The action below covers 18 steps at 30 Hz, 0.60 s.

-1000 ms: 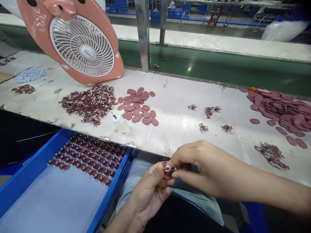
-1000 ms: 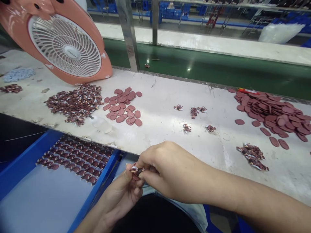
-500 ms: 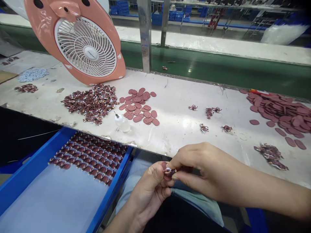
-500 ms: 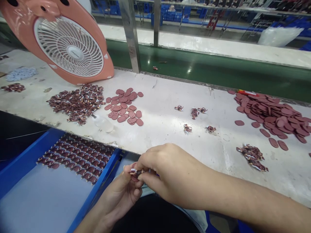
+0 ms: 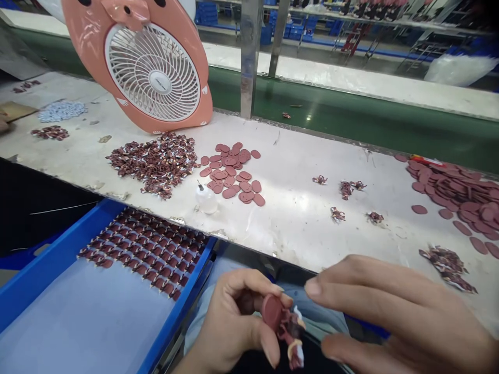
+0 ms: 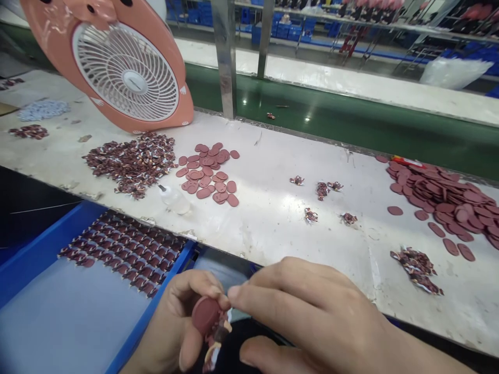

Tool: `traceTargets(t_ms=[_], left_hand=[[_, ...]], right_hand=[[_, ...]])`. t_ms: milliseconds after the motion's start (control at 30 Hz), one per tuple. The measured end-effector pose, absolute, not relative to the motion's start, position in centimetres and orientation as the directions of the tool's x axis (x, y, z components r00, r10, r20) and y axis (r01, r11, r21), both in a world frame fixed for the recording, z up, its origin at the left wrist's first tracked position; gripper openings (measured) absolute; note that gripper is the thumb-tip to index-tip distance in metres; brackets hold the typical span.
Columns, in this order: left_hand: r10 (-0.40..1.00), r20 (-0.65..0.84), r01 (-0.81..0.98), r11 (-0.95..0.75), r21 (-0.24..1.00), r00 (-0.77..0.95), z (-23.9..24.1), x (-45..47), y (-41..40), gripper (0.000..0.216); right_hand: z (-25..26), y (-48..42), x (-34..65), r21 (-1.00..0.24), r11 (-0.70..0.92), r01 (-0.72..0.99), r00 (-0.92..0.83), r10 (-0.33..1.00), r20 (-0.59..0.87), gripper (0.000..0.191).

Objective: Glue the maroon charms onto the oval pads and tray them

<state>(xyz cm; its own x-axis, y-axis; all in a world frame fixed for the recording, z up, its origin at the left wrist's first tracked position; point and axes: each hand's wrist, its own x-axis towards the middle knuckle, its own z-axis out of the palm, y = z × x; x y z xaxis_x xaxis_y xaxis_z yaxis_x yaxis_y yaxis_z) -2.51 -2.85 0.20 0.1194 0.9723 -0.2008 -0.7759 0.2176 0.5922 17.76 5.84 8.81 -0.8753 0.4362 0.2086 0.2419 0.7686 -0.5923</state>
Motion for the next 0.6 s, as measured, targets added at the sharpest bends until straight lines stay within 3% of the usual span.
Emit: traceTargets(t_ms=[133, 367, 600], left_hand=[[0.953, -0.283, -0.743, 0.268, 0.613, 0.110, 0.4, -2.9, -3.1, 0.028], [0.871, -0.441, -0.831, 0.401, 0.386, 0.215, -0.9, -2.5, -2.2, 0.044], [0.885, -0.399, -0.840, 0.396, 0.372, 0.241, -1.7, -2.7, -2.5, 0.043]], right_hand=[[8.0, 5.5, 18.0, -0.561, 0.797, 0.223, -0.856, 0.435, 0.278, 0.036], [6.7, 5.6, 14.9, -0.782, 0.592, 0.193, -0.777, 0.579, 0.246, 0.033], [5.2, 5.4, 13.4, -0.880, 0.450, 0.150, -0.750, 0.632, 0.195, 0.029]])
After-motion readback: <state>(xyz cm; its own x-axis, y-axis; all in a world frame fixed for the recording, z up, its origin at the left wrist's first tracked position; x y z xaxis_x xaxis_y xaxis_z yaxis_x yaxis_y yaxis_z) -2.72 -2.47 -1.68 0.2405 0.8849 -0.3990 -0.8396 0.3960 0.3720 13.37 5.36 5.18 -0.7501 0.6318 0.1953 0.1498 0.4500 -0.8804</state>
